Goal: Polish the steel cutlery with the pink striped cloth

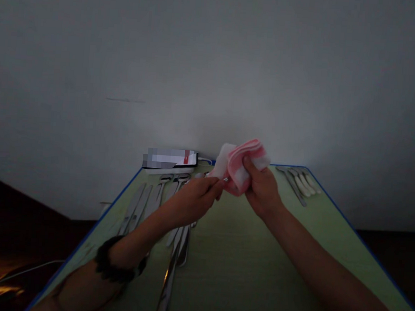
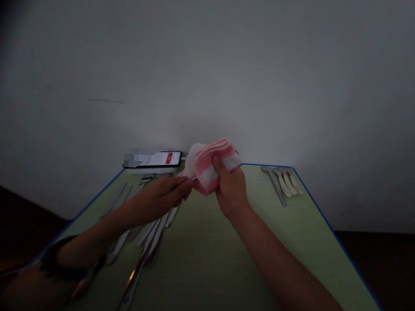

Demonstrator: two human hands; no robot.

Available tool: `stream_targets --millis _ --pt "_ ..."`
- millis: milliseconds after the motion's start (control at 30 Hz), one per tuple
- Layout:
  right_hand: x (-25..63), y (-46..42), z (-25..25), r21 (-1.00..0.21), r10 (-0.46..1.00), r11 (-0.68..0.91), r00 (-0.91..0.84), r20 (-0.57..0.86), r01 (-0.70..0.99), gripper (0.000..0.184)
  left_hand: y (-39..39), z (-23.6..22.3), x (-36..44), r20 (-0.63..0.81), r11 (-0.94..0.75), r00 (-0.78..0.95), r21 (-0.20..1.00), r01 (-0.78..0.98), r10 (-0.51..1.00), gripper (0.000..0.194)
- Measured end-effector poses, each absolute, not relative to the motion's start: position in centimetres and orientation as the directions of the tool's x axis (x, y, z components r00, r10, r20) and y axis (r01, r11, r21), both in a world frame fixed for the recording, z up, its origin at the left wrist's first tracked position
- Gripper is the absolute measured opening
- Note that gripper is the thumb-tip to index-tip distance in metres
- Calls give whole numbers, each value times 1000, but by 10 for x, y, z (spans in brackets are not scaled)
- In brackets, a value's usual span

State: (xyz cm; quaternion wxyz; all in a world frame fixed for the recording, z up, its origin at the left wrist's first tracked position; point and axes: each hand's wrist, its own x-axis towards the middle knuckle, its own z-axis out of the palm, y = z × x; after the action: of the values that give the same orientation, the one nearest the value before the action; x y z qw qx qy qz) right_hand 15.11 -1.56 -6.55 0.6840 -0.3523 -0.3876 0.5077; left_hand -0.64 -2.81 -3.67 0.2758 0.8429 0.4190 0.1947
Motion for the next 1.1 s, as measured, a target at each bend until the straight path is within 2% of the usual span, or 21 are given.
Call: stream_targets --millis 100,167,233,300,433,600,733,867,967,1100 --pt "174 -11 -59 -936 976 217 86 201 -278 33 -24 -27 -15 90 -523 586 573 631 805 38" --pt "193 -11 -50 -973 974 225 16 225 -59 31 -21 -20 -25 97 -559 606 520 646 790 38" --pt "209 -15 -40 -946 970 230 -129 205 228 29 -20 -15 -35 87 -590 632 474 654 770 38" --pt "218 -20 -31 -884 940 273 -302 161 379 27 -19 -11 -43 51 -609 660 443 658 750 38" --pt "216 -30 -18 -791 838 433 -517 175 433 22 -19 -10 -47 33 -647 696 404 647 717 36" --pt "209 -33 -17 -719 827 495 -517 218 488 19 -23 -4 -44 46 -661 707 404 632 705 36" --pt "207 -33 -21 -784 877 448 -384 290 429 21 -24 2 -43 37 -626 678 424 654 734 38" --pt "195 -29 -33 -904 948 310 -27 316 293 32 -23 0 -42 86 -602 654 493 628 752 38" --pt "178 -24 -45 -962 936 268 222 274 54 35 -24 -8 -36 147 -584 619 549 598 772 38" --pt "153 -24 -57 -921 932 265 321 169 -284 38 -28 -25 -19 174 -546 576 613 572 799 36"
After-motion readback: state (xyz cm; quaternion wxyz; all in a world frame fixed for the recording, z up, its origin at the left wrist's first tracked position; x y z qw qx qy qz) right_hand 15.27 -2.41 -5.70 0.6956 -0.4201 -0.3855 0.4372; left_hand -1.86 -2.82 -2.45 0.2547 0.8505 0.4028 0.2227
